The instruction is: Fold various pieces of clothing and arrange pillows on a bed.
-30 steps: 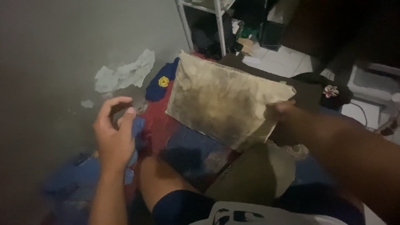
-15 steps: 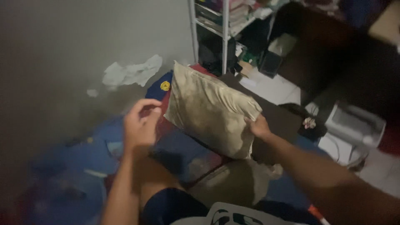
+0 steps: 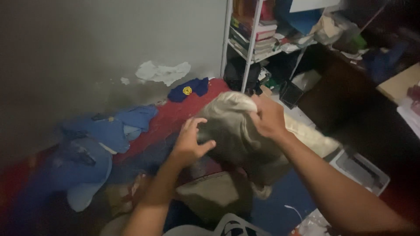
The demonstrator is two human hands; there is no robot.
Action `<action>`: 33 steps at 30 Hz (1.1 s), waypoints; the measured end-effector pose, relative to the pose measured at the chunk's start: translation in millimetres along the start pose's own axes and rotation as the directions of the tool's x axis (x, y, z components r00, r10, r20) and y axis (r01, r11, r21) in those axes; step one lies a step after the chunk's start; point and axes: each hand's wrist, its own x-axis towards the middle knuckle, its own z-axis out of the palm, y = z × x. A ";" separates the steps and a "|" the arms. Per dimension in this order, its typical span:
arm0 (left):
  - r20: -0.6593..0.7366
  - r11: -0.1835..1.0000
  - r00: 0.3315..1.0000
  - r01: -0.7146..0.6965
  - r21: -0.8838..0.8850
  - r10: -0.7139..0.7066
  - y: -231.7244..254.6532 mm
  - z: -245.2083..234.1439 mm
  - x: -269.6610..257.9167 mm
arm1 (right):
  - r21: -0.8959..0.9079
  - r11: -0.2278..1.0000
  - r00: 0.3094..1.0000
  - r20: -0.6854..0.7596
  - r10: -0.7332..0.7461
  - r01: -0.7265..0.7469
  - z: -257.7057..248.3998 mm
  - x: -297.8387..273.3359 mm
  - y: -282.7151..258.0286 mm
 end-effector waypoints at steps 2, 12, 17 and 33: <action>0.016 0.976 0.998 -0.064 0.207 0.062 11.3 11.7 -4.1 | -0.031 0.944 0.940 -0.080 -0.331 0.330 -22.0 -9.5 -10.1; -0.102 0.977 0.973 0.201 -0.069 -0.207 36.0 61.8 -44.4 | -0.062 0.744 0.741 -0.068 -0.668 0.665 -23.3 -41.2 -47.8; -0.475 0.868 0.812 0.074 -0.491 -0.338 16.2 72.5 -38.1 | -0.022 0.861 0.829 -0.256 -0.496 0.508 -24.4 -49.6 -72.4; -0.342 0.130 0.853 -0.317 -0.940 -0.395 88.3 -34.3 -76.9 | 0.651 0.588 0.875 0.313 0.369 -0.481 125.9 -10.5 33.5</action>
